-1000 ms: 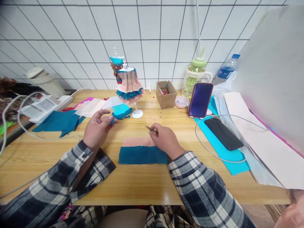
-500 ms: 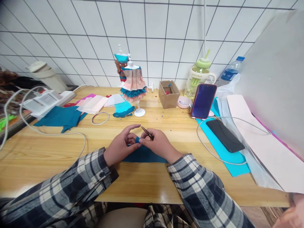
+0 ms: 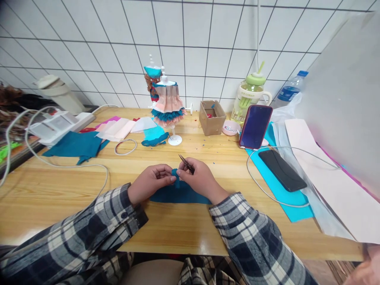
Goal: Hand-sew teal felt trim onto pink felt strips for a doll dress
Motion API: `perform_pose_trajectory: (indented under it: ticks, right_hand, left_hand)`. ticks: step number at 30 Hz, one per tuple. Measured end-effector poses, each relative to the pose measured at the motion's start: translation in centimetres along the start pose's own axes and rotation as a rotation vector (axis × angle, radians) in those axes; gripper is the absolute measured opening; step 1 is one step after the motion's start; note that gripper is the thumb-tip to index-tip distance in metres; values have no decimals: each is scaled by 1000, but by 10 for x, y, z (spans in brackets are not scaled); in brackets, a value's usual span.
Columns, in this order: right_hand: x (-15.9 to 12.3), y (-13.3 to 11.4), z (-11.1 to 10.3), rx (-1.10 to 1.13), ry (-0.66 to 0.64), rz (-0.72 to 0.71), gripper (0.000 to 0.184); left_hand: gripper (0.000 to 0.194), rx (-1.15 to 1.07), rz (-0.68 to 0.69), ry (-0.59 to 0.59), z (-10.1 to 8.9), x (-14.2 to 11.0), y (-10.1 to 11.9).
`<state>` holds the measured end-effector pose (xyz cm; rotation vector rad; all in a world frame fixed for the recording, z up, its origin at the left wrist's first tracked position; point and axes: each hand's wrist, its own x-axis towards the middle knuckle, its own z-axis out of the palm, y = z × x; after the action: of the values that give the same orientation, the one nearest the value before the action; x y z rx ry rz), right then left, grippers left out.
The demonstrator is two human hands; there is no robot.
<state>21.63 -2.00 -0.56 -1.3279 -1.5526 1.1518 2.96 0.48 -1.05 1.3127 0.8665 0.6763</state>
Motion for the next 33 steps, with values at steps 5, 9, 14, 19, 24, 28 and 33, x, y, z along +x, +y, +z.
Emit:
perform_pose_trajectory:
  ticks: [5,9,14,19,24,28,33]
  right_hand:
    - [1,1,-1,-31,16,-28,14]
    - [0,0,-3,-13,39,-42,17]
    - [-4,-2,-1,-36,-16,-33,30]
    - [-4,-3,3,-204,-22,-38,14]
    - [-1,-4,-2,-191,106,-12,13]
    - [-2,-4,-3,-143,85,-23,21]
    - [-4,-4,2,-243,-60,13,14]
  left_hand:
    - [32,-8,-3,35,0,1,2]
    - [31,-66,2,12,-4,-1,7]
    - [30,40,-48,-108,-5,-4,7]
    - [20,228,-5,-87,-1,-3,5]
    - [21,353,31,19,-6,-1,9]
    - [19,310,16,-47,-8,-2,9]
    - [14,335,11,-94,-4,-4,6]
